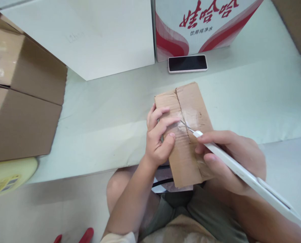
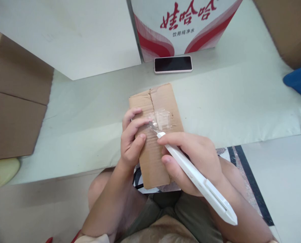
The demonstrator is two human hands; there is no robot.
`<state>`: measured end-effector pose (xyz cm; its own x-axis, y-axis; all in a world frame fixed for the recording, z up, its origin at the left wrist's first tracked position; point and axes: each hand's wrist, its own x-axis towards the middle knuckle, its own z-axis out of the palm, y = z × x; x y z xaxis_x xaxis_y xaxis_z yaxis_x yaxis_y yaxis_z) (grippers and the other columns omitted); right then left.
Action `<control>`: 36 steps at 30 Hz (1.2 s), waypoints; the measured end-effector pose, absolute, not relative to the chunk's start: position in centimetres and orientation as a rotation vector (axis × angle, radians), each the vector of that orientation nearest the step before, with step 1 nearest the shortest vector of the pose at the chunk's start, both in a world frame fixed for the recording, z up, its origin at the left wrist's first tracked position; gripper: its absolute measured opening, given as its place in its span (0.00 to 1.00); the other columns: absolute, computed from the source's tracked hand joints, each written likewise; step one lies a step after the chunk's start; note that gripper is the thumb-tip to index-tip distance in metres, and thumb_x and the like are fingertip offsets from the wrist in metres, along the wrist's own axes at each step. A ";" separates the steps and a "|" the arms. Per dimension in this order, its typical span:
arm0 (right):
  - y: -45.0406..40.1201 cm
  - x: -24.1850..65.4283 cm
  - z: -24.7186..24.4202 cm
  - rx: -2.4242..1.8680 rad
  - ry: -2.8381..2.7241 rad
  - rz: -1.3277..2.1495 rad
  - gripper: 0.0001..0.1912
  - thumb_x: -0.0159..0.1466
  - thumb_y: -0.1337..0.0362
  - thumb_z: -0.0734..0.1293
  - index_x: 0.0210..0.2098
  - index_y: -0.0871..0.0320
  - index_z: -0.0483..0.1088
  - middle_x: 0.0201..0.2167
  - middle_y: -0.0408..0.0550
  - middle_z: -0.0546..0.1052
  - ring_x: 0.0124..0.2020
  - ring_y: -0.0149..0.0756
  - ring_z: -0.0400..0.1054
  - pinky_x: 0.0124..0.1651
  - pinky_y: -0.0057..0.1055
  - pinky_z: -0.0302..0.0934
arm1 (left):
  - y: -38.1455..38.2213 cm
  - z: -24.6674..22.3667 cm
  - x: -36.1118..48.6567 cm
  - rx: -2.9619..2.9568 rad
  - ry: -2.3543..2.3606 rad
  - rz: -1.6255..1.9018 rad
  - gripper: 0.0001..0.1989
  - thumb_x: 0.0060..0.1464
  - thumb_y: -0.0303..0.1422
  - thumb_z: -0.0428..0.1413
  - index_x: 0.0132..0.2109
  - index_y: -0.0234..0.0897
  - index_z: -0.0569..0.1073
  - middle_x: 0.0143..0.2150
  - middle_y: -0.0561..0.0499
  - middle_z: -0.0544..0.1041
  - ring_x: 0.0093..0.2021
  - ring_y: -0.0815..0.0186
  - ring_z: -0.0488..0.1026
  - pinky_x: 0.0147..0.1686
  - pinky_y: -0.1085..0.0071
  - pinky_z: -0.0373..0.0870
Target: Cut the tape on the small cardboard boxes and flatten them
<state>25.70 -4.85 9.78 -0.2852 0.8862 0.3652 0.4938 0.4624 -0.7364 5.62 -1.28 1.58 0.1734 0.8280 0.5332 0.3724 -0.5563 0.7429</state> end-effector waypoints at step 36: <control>-4.7 25.6 10.0 -1.163 -1.950 0.631 0.06 0.68 0.63 0.68 0.45 0.52 0.74 0.26 0.41 0.81 0.22 0.33 0.75 0.26 0.26 0.70 | -1.3 1.7 5.6 2.004 1.157 1.355 0.21 0.71 0.50 0.49 0.56 0.45 0.77 0.64 0.43 0.74 0.68 0.50 0.70 0.72 0.45 0.63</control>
<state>25.64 -4.74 10.01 -0.2914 0.8865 0.3595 0.5078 0.4619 -0.7272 5.60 -1.28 1.71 0.1631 0.8357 0.5244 0.3870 -0.5431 0.7452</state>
